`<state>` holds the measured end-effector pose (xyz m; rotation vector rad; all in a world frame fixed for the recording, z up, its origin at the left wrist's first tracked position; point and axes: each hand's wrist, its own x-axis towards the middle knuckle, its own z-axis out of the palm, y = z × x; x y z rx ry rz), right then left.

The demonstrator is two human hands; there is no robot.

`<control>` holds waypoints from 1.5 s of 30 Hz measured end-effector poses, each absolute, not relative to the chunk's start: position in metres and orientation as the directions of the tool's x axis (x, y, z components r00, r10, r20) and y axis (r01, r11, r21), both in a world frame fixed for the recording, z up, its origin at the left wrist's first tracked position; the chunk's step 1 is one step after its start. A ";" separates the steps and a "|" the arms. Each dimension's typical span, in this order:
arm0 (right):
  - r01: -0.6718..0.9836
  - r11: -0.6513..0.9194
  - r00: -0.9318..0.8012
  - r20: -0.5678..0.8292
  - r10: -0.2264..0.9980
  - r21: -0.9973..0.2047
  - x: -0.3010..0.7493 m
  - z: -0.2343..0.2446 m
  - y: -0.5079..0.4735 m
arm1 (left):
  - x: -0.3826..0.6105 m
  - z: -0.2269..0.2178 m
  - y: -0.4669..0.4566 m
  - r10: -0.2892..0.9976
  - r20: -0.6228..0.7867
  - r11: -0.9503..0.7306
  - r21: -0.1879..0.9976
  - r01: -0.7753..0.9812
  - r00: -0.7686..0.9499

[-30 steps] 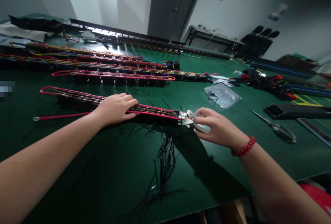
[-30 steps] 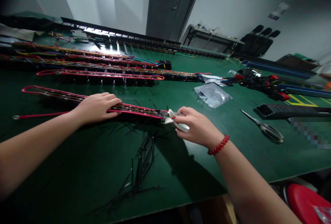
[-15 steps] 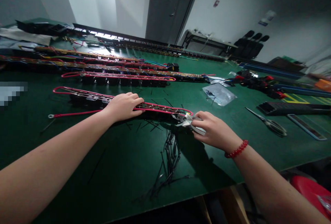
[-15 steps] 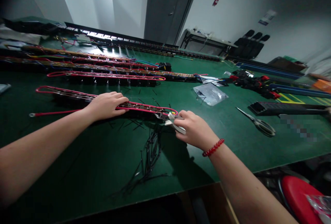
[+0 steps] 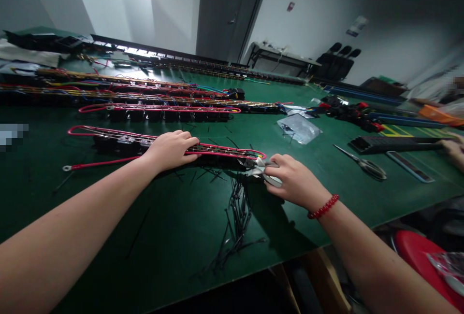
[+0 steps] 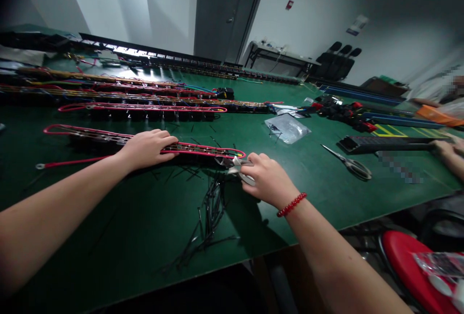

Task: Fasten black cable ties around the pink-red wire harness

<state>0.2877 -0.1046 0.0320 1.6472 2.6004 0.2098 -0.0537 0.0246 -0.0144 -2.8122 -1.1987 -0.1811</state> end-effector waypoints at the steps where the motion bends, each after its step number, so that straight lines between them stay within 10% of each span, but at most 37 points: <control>1: 0.899 0.412 -0.420 0.022 0.907 0.145 0.287 0.032 -0.105 | -0.054 -0.015 0.025 0.713 0.142 -0.691 -0.026 0.722 0.687; 25: 0.981 0.195 -0.194 -0.087 0.977 -0.001 0.267 0.039 -0.116 | -0.053 -0.016 0.027 0.712 0.159 -0.695 0.021 0.719 0.684; 45: 0.934 0.351 -0.349 0.046 0.936 -0.063 0.270 0.037 -0.110 | -0.054 -0.015 0.023 0.727 0.158 -0.677 0.000 0.736 0.668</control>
